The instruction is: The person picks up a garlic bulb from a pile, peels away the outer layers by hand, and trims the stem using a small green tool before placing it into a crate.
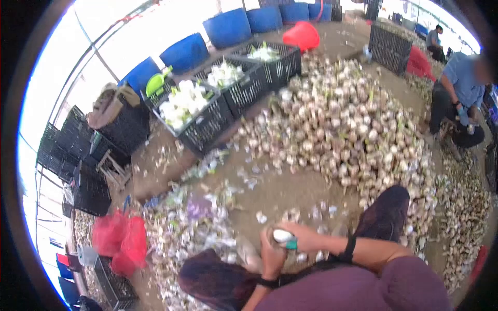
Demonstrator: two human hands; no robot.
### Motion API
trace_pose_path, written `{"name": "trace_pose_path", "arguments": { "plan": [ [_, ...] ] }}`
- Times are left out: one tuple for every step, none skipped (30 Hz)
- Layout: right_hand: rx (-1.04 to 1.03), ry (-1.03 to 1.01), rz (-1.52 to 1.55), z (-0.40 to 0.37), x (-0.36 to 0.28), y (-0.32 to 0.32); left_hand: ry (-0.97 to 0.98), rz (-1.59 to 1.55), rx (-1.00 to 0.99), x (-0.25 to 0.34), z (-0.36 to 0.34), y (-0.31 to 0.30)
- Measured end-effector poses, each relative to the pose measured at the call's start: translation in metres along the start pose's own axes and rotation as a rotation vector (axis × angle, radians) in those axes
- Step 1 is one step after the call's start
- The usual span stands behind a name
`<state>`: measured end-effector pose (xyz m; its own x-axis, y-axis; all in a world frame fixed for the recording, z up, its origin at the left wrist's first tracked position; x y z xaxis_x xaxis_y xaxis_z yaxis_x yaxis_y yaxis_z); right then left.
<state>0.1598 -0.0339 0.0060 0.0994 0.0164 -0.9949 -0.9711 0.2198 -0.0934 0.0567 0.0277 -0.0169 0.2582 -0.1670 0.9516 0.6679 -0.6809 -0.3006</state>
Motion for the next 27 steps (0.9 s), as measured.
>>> {"name": "trace_pose_path", "arguments": {
  "plan": [
    [0.010, 0.109, 0.043, 0.001, 0.006, -0.001, 0.010, -0.131, -0.001, 0.005, -0.002, 0.002],
    [0.095, 0.303, 0.278, 0.000, 0.030, -0.005, -0.049, -0.179, 0.028, -0.002, -0.002, 0.003],
    [0.177, 0.502, 0.521, -0.003, 0.061, -0.007, -0.117, -0.226, 0.055, -0.009, -0.002, 0.000],
    [0.257, 0.704, 0.771, -0.004, 0.088, -0.011, -0.071, -0.088, 0.068, -0.009, 0.001, -0.006],
    [0.332, 0.774, 0.902, -0.003, 0.103, -0.022, -0.130, -0.095, 0.080, -0.009, 0.004, -0.010],
    [0.407, 0.843, 1.035, -0.002, 0.118, -0.034, -0.189, -0.103, 0.091, -0.007, 0.005, -0.011],
    [0.486, 0.912, 1.168, 0.000, 0.136, -0.046, -0.250, -0.112, 0.099, -0.008, 0.006, -0.009],
    [0.422, 0.897, 1.168, 0.020, 0.170, -0.068, -0.262, -0.172, 0.093, -0.043, 0.006, 0.001],
    [0.362, 0.882, 1.167, 0.039, 0.194, -0.088, -0.265, -0.142, 0.052, -0.047, 0.006, 0.007],
    [0.357, 0.734, 1.066, 0.062, 0.145, -0.109, -0.270, -0.112, 0.010, -0.049, 0.007, 0.013],
    [0.351, 0.592, 0.965, 0.099, 0.082, -0.130, -0.278, -0.080, -0.032, -0.049, 0.009, 0.019],
    [0.510, 0.612, 1.053, 0.129, 0.073, -0.144, -0.241, -0.056, -0.014, -0.044, 0.012, 0.020],
    [0.444, 0.525, 1.021, 0.158, 0.026, -0.151, -0.261, -0.108, -0.013, -0.044, 0.013, 0.023],
    [0.416, 0.456, 0.965, 0.189, -0.001, -0.160, -0.277, -0.159, -0.010, -0.047, 0.013, 0.025],
    [0.298, 0.329, 1.055, 0.231, -0.021, -0.170, -0.294, -0.210, -0.007, -0.047, 0.015, 0.027],
    [0.260, 0.154, 0.942, 0.251, -0.077, -0.180, -0.289, -0.129, -0.031, -0.034, 0.017, 0.028],
    [0.173, -0.073, 0.546, 0.296, -0.090, -0.198, -0.307, -0.149, -0.042, -0.037, 0.018, 0.030],
    [0.110, -0.388, -0.005, 0.300, -0.132, -0.197, -0.328, -0.164, -0.059, -0.041, 0.017, 0.035],
    [0.227, -0.725, -0.538, 0.295, -0.172, -0.195, -0.350, -0.181, -0.082, -0.046, 0.017, 0.039],
    [0.030, -0.572, -0.697, 0.338, -0.136, -0.188, -0.433, -0.173, -0.060, -0.060, 0.014, 0.039],
    [0.161, -0.328, -0.279, 0.323, -0.136, -0.173, -0.419, -0.182, -0.063, -0.050, 0.017, 0.040],
    [0.365, -0.174, 0.191, 0.300, -0.136, -0.158, -0.410, -0.193, -0.076, -0.032, 0.021, 0.040],
    [0.304, -0.180, -0.014, 0.305, -0.097, -0.139, -0.403, -0.208, -0.082, -0.019, 0.024, 0.042],
    [0.263, -0.264, 0.114, 0.296, -0.048, -0.118, -0.444, -0.266, -0.064, -0.016, 0.023, 0.045],
    [0.096, -0.081, 0.279, 0.269, -0.013, -0.097, -0.487, -0.324, -0.026, -0.018, 0.023, 0.046],
    [0.150, -0.053, 0.050, 0.248, 0.037, -0.080, -0.481, -0.263, -0.043, -0.023, 0.022, 0.044],
    [-0.018, -0.004, -0.192, 0.218, 0.075, -0.068, -0.473, -0.291, -0.041, -0.028, 0.021, 0.046]
  ]
}}
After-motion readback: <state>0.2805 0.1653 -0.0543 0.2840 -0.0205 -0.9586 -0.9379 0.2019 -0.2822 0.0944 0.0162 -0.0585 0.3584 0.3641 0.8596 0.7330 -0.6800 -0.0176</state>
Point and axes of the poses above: each hand's wrist, its own z-axis towards the middle knuckle, its own y-axis out of the palm, x = y × z, the point moved 6 cm from there along z, towards the middle knuckle, and after that the axes turned 14 degrees about z, right-handed, at the moved point
